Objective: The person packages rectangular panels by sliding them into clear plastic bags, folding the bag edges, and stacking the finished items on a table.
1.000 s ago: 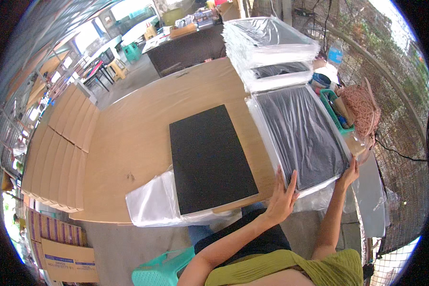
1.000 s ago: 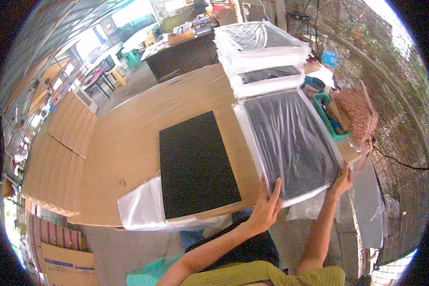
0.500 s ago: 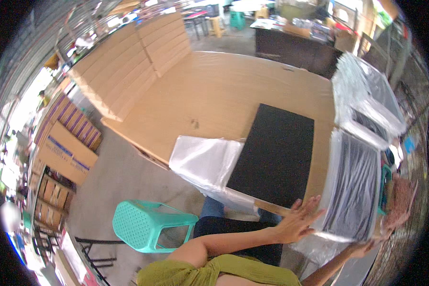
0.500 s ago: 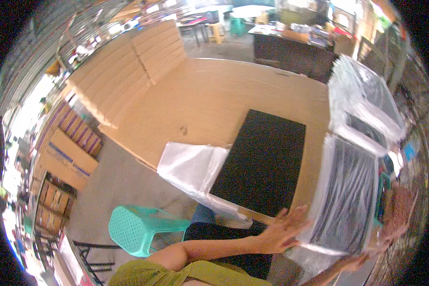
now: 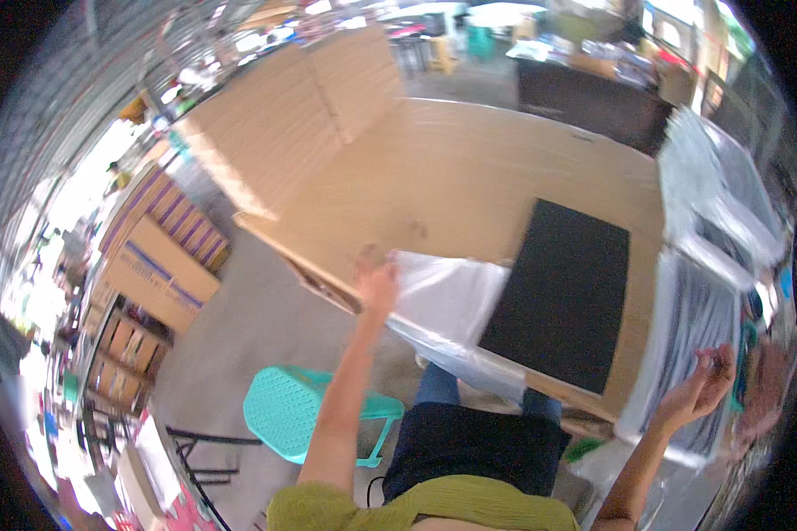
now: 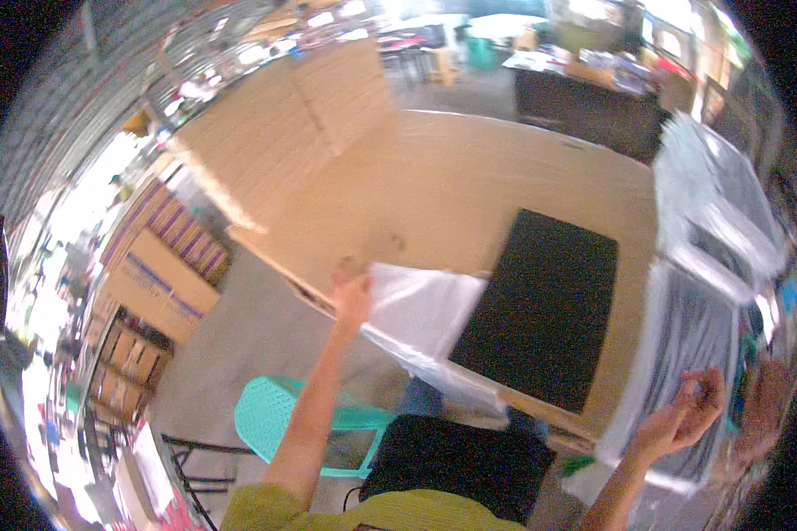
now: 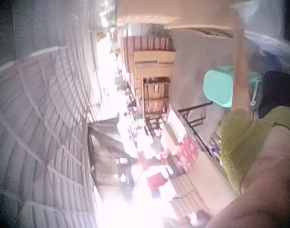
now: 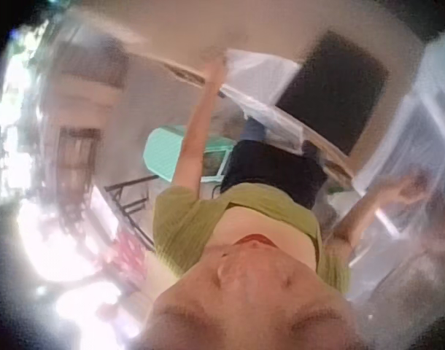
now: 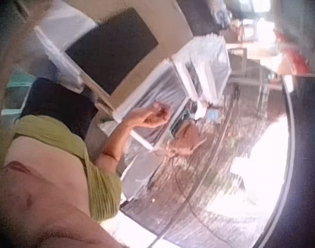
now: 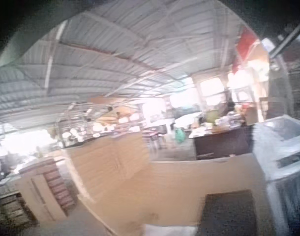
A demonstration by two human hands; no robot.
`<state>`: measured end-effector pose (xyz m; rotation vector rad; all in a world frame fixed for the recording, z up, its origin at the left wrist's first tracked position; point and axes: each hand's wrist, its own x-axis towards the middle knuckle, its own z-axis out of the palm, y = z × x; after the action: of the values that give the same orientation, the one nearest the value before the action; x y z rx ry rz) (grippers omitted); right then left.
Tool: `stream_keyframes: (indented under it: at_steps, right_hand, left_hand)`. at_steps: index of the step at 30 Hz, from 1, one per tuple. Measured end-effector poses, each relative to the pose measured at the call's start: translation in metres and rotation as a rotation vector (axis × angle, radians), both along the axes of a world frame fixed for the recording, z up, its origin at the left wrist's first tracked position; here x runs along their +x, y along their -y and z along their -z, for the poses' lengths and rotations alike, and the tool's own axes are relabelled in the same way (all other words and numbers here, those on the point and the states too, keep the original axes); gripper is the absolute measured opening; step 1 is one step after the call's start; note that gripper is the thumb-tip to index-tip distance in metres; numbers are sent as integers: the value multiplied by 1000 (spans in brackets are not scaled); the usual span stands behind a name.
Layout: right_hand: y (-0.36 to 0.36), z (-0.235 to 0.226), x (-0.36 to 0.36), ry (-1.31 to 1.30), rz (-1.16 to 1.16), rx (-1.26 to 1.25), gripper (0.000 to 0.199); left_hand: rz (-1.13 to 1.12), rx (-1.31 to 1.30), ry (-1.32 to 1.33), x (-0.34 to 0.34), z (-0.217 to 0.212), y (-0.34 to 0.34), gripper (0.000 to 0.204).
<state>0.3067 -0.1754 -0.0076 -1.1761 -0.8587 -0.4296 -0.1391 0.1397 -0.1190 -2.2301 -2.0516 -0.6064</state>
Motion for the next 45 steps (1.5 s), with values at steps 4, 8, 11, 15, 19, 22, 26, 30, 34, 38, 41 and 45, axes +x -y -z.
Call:
stream_keyframes:
  at_steps: [4,8,11,15,19,22,26,30,34,38,41,45]
  right_hand:
    - [-35,-15,-45,143,-169,-23,34]
    - [-73,-35,-91,396,-486,-117,31]
    - [-98,-44,-130,603,-488,-291,30]
    - [-148,-45,-158,680,-625,-575,39]
    - [-219,-27,-198,465,-927,-782,33]
    - [-263,5,-190,320,-1067,-736,28]
    - [-283,6,-186,332,-1200,-830,25]
    - [-277,9,-180,429,-1029,-727,14]
    - [-277,25,-172,394,-854,-574,11]
    - [-274,32,-173,382,-760,-399,16]
    - [-276,35,-172,469,-813,-372,22]
    - [-266,34,-142,305,-1247,-860,29]
  left_hand:
    - [63,194,-71,32,15,-7,35]
    - [24,387,87,29,-4,-4,21]
    - [188,272,358,40,-50,23,10]
    - [300,-163,707,24,-95,35,18]
    - [534,311,465,22,-90,34,28]
    - [597,319,519,42,-117,45,34]
    - [621,324,810,43,-125,60,39]
    - [626,246,936,38,-115,60,45]
    - [652,294,839,42,-100,49,38]
    - [851,-195,1523,68,-88,41,34]
    - [1148,-870,1446,64,-72,40,32]
    - [1410,-1434,814,65,-95,49,42]
